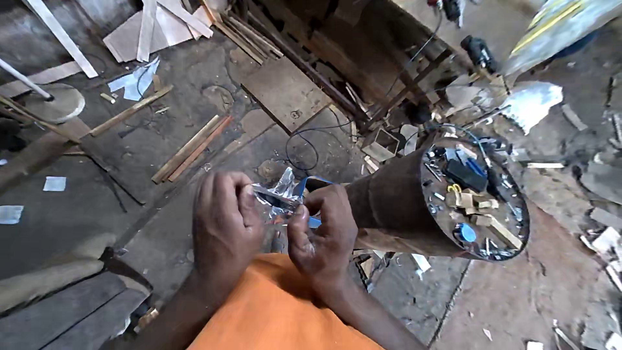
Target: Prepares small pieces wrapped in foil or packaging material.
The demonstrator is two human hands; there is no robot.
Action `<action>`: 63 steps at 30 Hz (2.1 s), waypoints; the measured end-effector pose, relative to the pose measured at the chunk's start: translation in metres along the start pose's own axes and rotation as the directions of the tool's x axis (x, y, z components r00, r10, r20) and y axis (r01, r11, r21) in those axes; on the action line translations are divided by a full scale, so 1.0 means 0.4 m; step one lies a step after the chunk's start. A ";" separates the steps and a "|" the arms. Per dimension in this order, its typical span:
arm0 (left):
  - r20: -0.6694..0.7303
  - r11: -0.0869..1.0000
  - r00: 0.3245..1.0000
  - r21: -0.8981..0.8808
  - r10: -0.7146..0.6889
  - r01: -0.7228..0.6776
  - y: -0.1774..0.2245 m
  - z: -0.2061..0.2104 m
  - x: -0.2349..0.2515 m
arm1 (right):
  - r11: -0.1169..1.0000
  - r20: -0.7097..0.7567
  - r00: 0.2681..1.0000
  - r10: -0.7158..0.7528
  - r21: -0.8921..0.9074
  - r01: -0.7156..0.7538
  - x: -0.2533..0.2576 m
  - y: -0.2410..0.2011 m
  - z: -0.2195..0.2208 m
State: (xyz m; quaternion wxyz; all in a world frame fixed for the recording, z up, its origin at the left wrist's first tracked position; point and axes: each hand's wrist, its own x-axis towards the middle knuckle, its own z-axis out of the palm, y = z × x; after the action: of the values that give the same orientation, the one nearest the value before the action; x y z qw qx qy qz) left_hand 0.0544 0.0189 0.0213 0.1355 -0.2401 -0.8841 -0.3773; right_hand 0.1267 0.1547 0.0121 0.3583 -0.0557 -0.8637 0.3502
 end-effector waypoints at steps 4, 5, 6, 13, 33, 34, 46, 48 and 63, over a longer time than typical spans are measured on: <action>-0.016 0.998 1.000 -0.066 0.005 -0.006 -0.002 -0.003 -0.011 | 0.988 0.037 0.992 0.125 0.092 -0.127 -0.001 0.022 -0.004; -0.020 0.996 1.000 -0.085 0.001 -0.003 -0.005 -0.001 -0.013 | 0.980 0.044 0.988 0.148 0.132 -0.152 0.000 0.024 -0.004; -0.022 0.995 1.000 -0.103 -0.006 0.003 -0.008 0.000 -0.014 | 0.971 0.053 0.985 0.163 0.171 -0.170 0.000 0.023 -0.005; -0.001 0.958 0.998 -0.280 -0.061 0.059 -0.026 -0.008 -0.015 | 0.922 0.148 0.963 0.224 0.287 -0.259 -0.013 0.017 -0.007; 0.201 0.979 0.979 -0.204 0.027 0.015 -0.075 0.010 -0.004 | 0.862 0.429 0.854 0.296 0.266 -0.433 -0.034 0.035 0.004; 0.194 0.978 0.979 -0.209 0.058 -0.016 -0.077 0.013 -0.008 | 0.864 0.450 0.836 0.314 0.230 -0.449 -0.027 0.032 0.003; 0.354 0.900 0.934 -0.390 -0.049 0.195 -0.104 0.021 -0.024 | 0.793 0.619 0.743 0.253 0.308 -0.526 -0.009 0.042 0.011; 0.337 0.902 0.938 -0.377 -0.077 0.209 -0.102 0.021 -0.031 | 0.791 0.609 0.748 0.263 0.307 -0.528 -0.015 0.040 0.015; 0.217 0.869 0.926 -0.331 -0.309 0.368 -0.112 0.051 -0.047 | 0.770 0.535 0.741 0.406 0.236 -0.593 -0.077 0.045 0.006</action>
State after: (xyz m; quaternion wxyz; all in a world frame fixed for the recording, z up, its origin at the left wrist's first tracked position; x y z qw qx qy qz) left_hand 0.0457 0.0011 -0.0274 -0.0500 -0.1309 -0.8345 -0.5329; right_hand 0.1453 0.1560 -0.0185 0.0401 -0.1341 -0.7855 0.6029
